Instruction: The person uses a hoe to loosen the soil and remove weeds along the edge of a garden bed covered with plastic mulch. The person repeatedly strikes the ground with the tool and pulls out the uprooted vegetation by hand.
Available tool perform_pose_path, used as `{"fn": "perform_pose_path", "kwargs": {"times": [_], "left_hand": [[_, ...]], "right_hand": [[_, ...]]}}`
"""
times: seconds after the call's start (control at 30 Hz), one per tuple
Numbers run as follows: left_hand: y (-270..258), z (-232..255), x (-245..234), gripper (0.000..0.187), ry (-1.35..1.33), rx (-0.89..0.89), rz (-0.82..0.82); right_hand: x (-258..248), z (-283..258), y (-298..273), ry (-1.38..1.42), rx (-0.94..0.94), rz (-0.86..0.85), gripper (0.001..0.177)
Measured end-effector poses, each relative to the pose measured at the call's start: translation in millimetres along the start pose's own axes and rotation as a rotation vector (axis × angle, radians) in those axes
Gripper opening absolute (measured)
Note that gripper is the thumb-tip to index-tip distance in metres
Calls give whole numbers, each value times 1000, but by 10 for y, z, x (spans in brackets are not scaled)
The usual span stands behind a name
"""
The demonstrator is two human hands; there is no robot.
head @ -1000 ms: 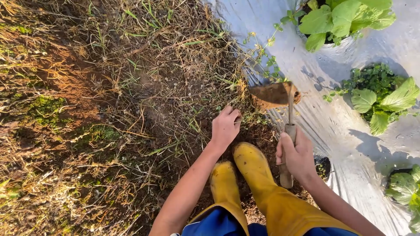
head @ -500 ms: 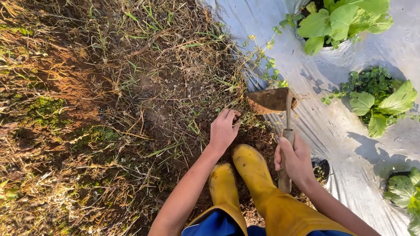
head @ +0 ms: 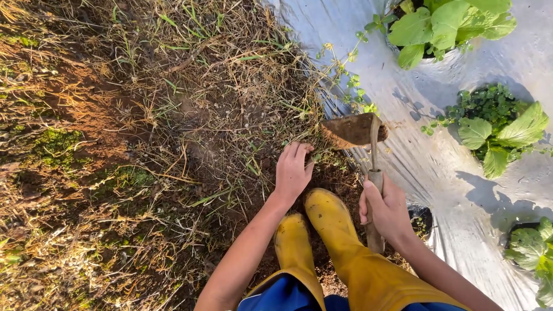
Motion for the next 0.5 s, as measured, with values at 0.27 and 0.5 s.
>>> {"fn": "perform_pose_path", "kwargs": {"times": [0.27, 0.5], "left_hand": [[7, 95, -56, 36, 25, 93, 130], [-101, 424, 117, 30, 25, 372, -32]], "right_hand": [[20, 113, 17, -77, 113, -41, 29], [-97, -254, 17, 113, -149, 62, 25]]}}
Point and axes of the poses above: each hand's wrist, its own y-axis towards the middle knuckle, its own x-axis out of the palm, z = x × y, the point moved 8 cm from there along y, towards the middle knuckle, and after that the axes turned 8 degrees about z, right-handed, at the moved point
